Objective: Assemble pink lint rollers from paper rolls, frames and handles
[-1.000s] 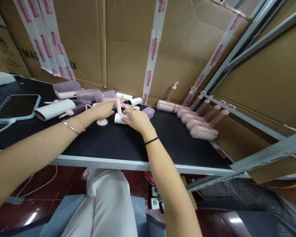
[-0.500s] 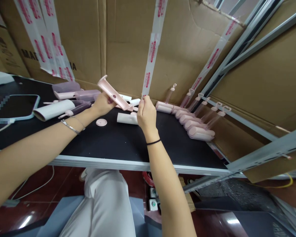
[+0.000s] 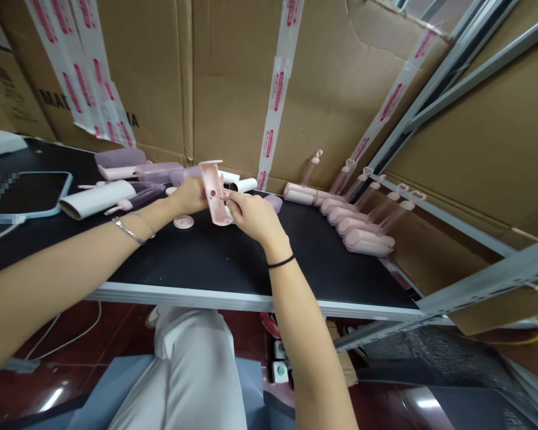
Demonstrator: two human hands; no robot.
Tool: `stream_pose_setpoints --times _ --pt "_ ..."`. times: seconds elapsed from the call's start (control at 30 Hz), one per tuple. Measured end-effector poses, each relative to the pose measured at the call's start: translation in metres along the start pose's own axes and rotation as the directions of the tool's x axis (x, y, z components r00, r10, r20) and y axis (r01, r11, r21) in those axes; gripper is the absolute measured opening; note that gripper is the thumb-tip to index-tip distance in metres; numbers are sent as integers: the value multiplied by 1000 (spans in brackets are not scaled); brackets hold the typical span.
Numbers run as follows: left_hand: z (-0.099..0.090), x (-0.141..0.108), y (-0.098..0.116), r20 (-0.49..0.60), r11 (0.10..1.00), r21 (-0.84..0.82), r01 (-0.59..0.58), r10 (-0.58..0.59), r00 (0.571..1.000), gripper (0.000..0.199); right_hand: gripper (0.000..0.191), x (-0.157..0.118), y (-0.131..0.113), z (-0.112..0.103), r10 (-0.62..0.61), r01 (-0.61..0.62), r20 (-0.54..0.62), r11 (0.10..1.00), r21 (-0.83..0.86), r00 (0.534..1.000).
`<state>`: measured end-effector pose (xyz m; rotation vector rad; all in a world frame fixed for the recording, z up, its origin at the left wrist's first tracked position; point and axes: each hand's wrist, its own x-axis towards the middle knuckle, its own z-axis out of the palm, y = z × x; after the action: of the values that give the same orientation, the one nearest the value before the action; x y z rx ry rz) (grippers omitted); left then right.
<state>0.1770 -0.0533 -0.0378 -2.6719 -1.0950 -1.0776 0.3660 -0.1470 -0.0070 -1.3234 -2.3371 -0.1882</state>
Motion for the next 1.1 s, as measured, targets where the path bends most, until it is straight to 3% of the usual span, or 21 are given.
stream_pose_setpoints --times 0.33,0.73,0.9,1.1 --pt "-1 -1 0 -5 991 129 27 -27 1000 18 40 0 -15 3 113 -110 -1 963 -247 994" --pt "-1 -2 9 50 976 206 73 -85 995 15 44 0 -29 3 228 -208 41 938 -277 973" --pt "-2 -2 9 54 962 263 79 -96 994 20 44 -1 -32 4 232 -220 11 936 -276 973" --pt "0 -1 10 64 937 340 75 -102 993 25 47 -1 -42 2 304 -283 53 927 -246 951"
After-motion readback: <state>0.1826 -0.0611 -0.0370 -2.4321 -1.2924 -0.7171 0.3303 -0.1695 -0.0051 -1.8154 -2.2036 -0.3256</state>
